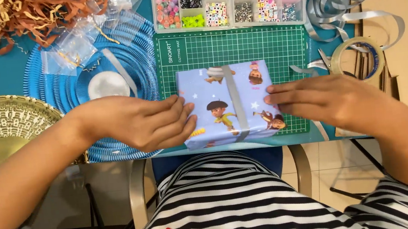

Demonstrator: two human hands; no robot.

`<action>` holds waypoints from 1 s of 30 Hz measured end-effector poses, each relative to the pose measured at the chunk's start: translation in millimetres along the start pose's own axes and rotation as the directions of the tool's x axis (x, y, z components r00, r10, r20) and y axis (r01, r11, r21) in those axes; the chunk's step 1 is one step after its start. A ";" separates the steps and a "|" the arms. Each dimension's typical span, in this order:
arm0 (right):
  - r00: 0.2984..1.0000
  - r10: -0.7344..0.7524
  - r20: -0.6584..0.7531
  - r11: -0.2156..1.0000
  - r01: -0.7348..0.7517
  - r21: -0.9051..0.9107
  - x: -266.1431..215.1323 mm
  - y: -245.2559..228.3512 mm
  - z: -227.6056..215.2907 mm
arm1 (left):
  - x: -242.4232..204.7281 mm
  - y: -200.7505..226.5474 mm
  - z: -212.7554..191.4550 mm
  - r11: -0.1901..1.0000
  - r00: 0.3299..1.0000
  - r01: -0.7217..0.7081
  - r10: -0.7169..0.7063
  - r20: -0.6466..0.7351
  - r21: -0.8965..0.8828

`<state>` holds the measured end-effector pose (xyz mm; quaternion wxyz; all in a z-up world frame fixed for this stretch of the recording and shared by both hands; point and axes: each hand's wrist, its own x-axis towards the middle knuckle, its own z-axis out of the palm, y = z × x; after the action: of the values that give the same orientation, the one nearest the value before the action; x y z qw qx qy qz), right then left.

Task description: The person is tying a decorative silver ribbon around a small blue gift box on a craft table.

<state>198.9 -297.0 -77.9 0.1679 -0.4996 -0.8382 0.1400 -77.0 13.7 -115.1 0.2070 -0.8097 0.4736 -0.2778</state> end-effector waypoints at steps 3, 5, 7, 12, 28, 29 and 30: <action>0.993 -0.049 0.112 0.942 0.083 -0.326 -5.4 -6.0 11.5 | 2.4 3.0 0.6 0.997 0.998 -0.067 0.067 0.008 -0.041; 0.986 -0.087 0.142 0.875 0.143 -0.463 -3.2 -10.0 17.1 | 3.9 6.3 2.3 0.994 0.996 -0.089 0.090 0.016 -0.068; 0.965 -0.136 0.225 0.904 0.213 -0.370 1.0 -11.8 23.0 | 5.2 11.3 6.9 0.986 0.987 -0.099 0.114 0.111 -0.134; 0.947 -0.001 0.320 0.985 0.057 -0.166 13.0 2.2 15.4 | 22.2 20.2 5.1 0.987 0.963 -0.053 0.090 0.254 -0.150; 0.966 0.163 0.202 0.936 -0.087 -0.341 55.6 34.9 12.0 | 50.6 2.2 -2.5 0.781 0.845 0.484 -0.302 0.441 -0.394; 0.966 0.161 0.203 0.935 -0.084 -0.344 56.8 36.1 15.7 | 54.3 0.9 -4.5 0.781 0.844 0.486 -0.305 0.441 -0.391; 0.973 0.150 0.174 0.935 -0.082 -0.344 58.0 37.4 19.5 | 58.1 -0.5 -6.4 0.736 0.804 0.559 -0.369 0.466 -0.382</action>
<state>194.5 -229.7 -102.3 -0.0117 -0.5533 -0.8311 0.0541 -57.7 -37.7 -95.2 -0.0053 -0.9646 0.2614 -0.0353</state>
